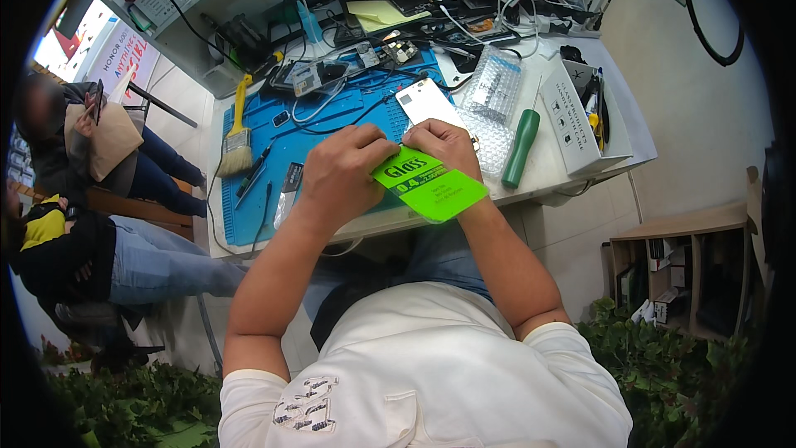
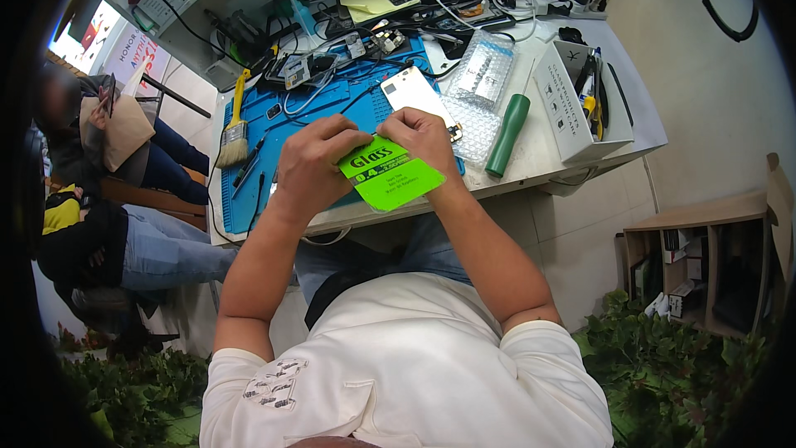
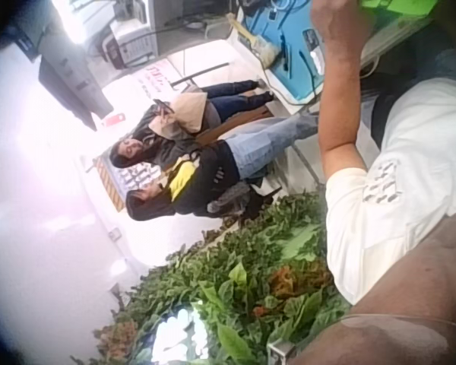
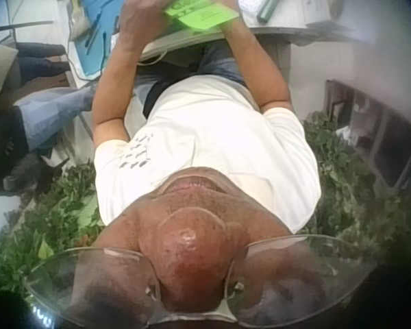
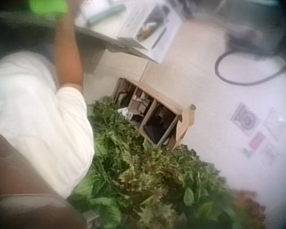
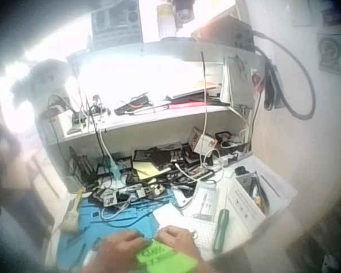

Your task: The person peels a green protective layer from a mobile phone screen and cleans the surface using a squeeze bulb air blower.

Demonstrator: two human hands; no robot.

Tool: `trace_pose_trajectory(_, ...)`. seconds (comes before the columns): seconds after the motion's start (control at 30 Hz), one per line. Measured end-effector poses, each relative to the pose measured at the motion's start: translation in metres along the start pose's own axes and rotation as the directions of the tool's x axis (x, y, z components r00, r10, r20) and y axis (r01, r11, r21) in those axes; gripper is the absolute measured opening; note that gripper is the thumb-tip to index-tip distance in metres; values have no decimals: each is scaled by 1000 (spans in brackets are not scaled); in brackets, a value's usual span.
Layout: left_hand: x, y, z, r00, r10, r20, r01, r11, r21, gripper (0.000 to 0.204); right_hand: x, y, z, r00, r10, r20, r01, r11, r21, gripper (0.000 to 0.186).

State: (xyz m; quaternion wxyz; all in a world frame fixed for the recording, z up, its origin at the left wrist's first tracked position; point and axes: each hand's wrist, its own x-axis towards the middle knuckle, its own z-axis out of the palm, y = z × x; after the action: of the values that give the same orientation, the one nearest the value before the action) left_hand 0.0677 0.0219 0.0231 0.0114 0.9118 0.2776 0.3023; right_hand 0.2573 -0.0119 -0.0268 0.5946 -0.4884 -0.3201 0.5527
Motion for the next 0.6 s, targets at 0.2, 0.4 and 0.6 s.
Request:
trace_pose_trajectory(0.2,9,4,-8,997,-66,37,68,995,-71,36,8,16,-7,981,-192,41,187,977,102,32)
trace_pose_trajectory(0.4,8,5,-6,996,-87,17,88,995,-57,30,3,5,-4,991,-131,31,130,991,37,35)
trace_pose_trajectory(0.6,-3,3,4,995,50,-86,-48,998,30,36,6,10,-5,996,-83,16,83,996,-12,29)
